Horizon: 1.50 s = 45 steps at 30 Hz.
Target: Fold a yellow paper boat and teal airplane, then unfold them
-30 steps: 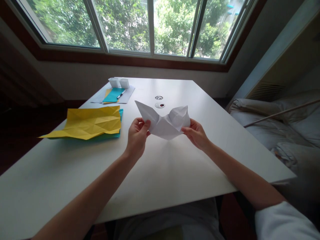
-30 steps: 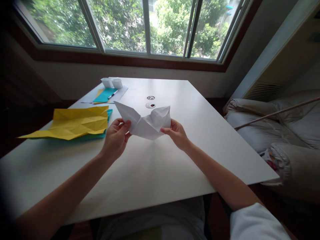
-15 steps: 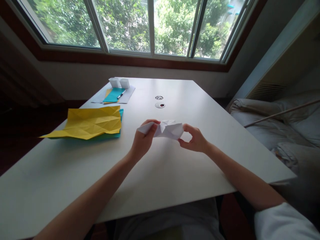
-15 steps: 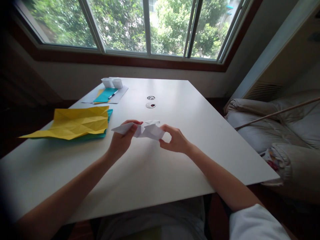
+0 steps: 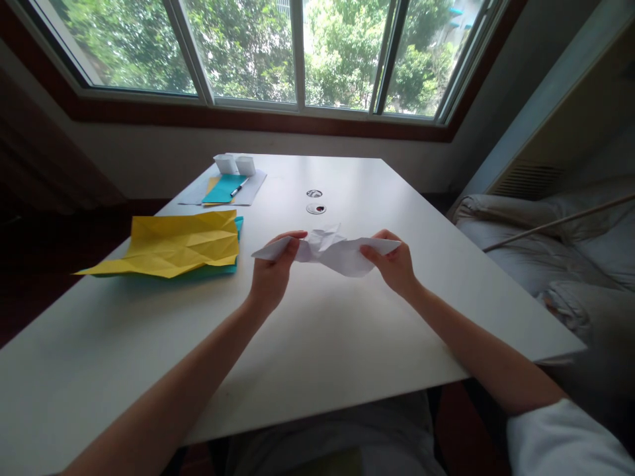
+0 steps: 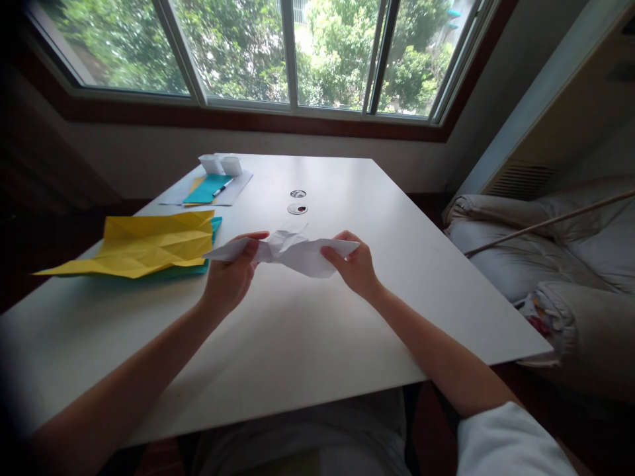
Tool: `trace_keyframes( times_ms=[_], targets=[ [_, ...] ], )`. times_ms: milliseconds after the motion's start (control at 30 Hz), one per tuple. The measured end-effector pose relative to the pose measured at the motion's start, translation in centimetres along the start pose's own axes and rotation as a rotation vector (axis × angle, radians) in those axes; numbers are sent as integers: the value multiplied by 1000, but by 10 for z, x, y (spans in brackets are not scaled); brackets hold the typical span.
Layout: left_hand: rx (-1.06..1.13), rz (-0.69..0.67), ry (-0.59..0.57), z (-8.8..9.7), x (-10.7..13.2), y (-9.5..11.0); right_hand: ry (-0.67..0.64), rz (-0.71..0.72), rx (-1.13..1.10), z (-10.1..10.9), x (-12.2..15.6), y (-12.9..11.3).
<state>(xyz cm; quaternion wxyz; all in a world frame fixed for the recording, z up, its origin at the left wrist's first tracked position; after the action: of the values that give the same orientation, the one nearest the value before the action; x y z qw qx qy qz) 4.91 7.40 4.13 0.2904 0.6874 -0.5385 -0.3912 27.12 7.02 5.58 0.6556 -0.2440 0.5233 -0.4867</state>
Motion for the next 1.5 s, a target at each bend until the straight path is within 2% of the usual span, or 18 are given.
trace_keyframes(
  times_ms=[100, 200, 300, 367, 433, 533, 633, 700, 767, 833, 933, 1000, 1067, 1133, 1200, 1300, 1400, 1500],
  targets=[
    [109, 158, -119, -10, 1, -5, -7, -45, -75, 1, -5, 6],
    [237, 437, -206, -17, 7, -12, 5, 0, -77, 4, -4, 3],
    [250, 648, -131, -9, 9, -21, 9, 136, 28, 5, 3, -8],
    [159, 714, -100, -3, 10, -29, -23, 274, 123, 3, 10, -18],
    [80, 710, -148, -3, 11, -34, -70, 444, 200, -2, 16, -29],
    [57, 630, -207, -6, 9, -35, -139, 697, 310, -8, 24, -42],
    [66, 535, -145, -1, 4, -30, -186, 850, 428, -12, 27, -46],
    [47, 470, -84, 5, -2, -24, -211, 868, 476, -13, 25, -44],
    [-3, 384, -56, 10, -7, -15, -227, 832, 498, -12, 22, -41],
    [-79, 266, -89, 10, -11, -4, -258, 757, 490, -10, 18, -37],
    [-186, 148, -208, 1, -11, 5, -415, 602, 401, -14, 13, -28],
    [-231, 143, -302, -7, -8, 4, -567, 494, 300, -21, 14, -22],
    [-282, 126, -397, -15, -3, 1, -659, 389, 245, -28, 16, -16],
    [-352, 95, -472, -21, 3, -1, -629, 286, 261, -32, 15, -10],
    [-430, 83, -536, -27, 10, -3, -526, 198, 269, -33, 13, -5],
    [-566, 74, -603, -32, 17, -6, -445, 147, 237, -36, 14, -3],
    [-694, -2, -602, -32, 18, -3, -385, 129, 207, -34, 13, -4],
    [-691, -79, -570, -31, 15, 4, -338, 35, 37, -28, 7, 1]
  ],
)
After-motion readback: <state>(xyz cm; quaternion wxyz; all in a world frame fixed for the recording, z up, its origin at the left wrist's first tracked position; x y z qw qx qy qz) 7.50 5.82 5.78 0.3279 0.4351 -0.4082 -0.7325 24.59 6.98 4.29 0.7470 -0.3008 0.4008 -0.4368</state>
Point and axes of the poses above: each hand's wrist, its own x-axis away from the middle knuckle, its own z-axis out of the back of the hand, y = z × x, the point moved 7 cm from there along -x, towards the middle knuckle, and after that the axes turned 15 degrees about x, right-handed, at the moved point
